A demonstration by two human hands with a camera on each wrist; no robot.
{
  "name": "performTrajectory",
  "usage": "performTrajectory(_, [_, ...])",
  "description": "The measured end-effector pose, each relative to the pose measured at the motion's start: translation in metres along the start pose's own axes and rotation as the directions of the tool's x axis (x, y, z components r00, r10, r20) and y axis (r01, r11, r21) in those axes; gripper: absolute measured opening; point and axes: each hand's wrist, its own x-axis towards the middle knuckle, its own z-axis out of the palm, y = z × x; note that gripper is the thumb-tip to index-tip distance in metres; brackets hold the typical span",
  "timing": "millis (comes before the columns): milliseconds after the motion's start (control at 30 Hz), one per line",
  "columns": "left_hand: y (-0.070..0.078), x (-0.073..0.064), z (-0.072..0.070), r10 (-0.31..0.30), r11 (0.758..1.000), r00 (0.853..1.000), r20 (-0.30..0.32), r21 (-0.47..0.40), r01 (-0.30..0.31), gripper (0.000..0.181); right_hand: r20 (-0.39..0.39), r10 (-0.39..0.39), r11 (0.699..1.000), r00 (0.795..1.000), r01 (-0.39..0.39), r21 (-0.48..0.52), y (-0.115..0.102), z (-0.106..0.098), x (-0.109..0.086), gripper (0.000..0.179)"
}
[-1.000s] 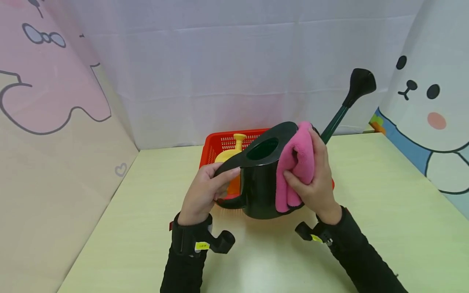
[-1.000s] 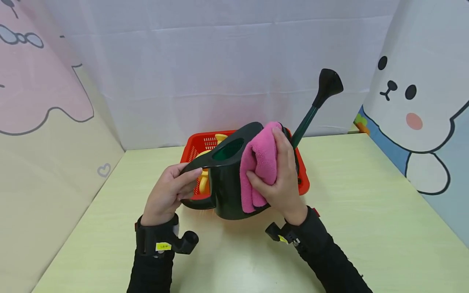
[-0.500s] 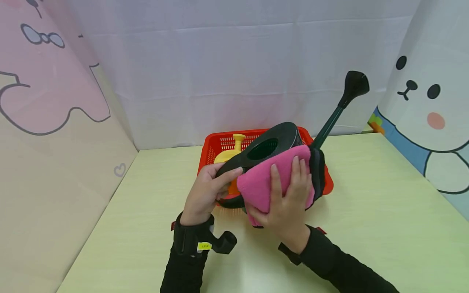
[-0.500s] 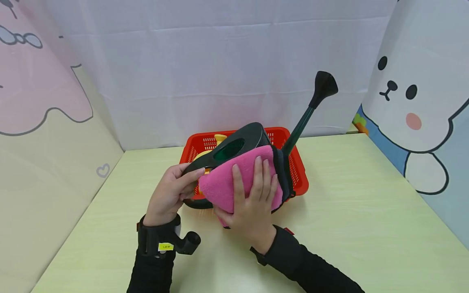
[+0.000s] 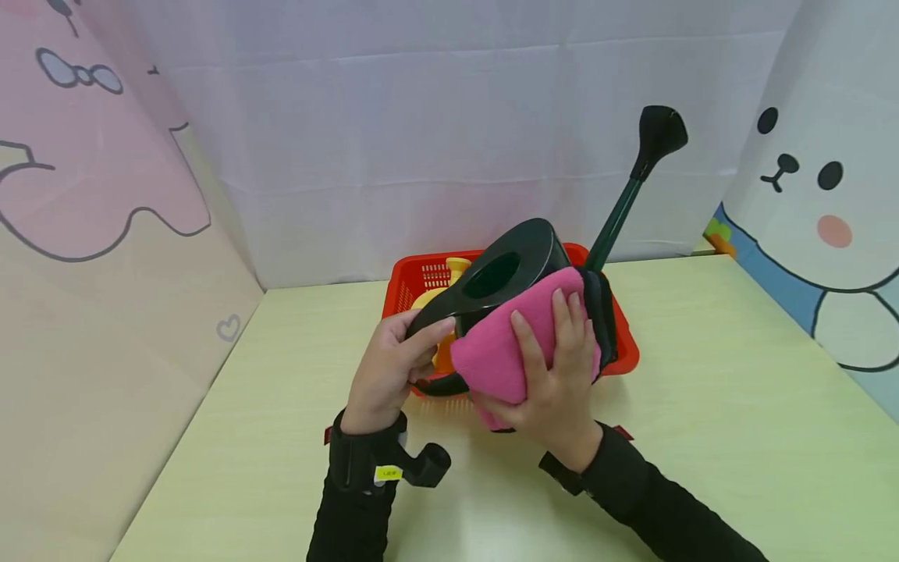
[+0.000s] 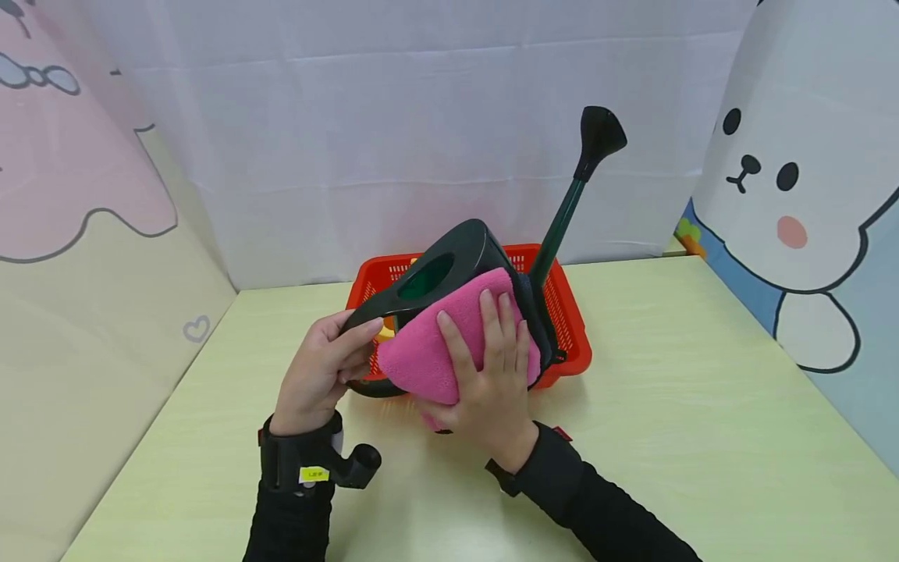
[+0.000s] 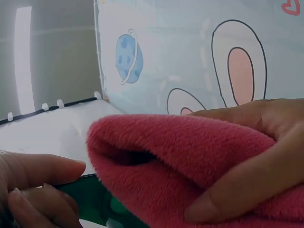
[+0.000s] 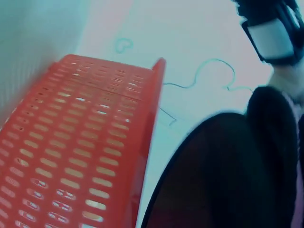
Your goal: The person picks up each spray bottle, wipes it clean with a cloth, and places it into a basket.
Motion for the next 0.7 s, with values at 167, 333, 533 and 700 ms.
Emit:
performTrajectory(167, [0.002,-0.003,-0.005,0.014,1.0,1.0,-0.003,0.0,-0.014,0.008,0.025,0.096,0.99,0.995,-0.098,0.098,0.014,-0.008,0.009,0.067])
performTrajectory(333, [0.002,-0.004,-0.009,0.048,0.999,0.998,0.049,-0.008,-0.047,0.011,0.117,0.206,0.94,0.971,-0.23,0.253,0.028,-0.016,0.017,0.077])
performTrajectory(533, [0.002,-0.006,-0.014,0.059,0.998,0.996,0.072,-0.019,-0.057,0.012,0.216,0.247,0.826,0.945,-0.322,0.463,0.047,-0.019,0.024,0.088])
performTrajectory(700, [0.002,-0.006,-0.014,0.054,0.998,0.996,0.07,-0.02,-0.052,0.013,0.222,0.232,0.803,0.947,-0.315,0.506,0.051,-0.015,0.023,0.086])
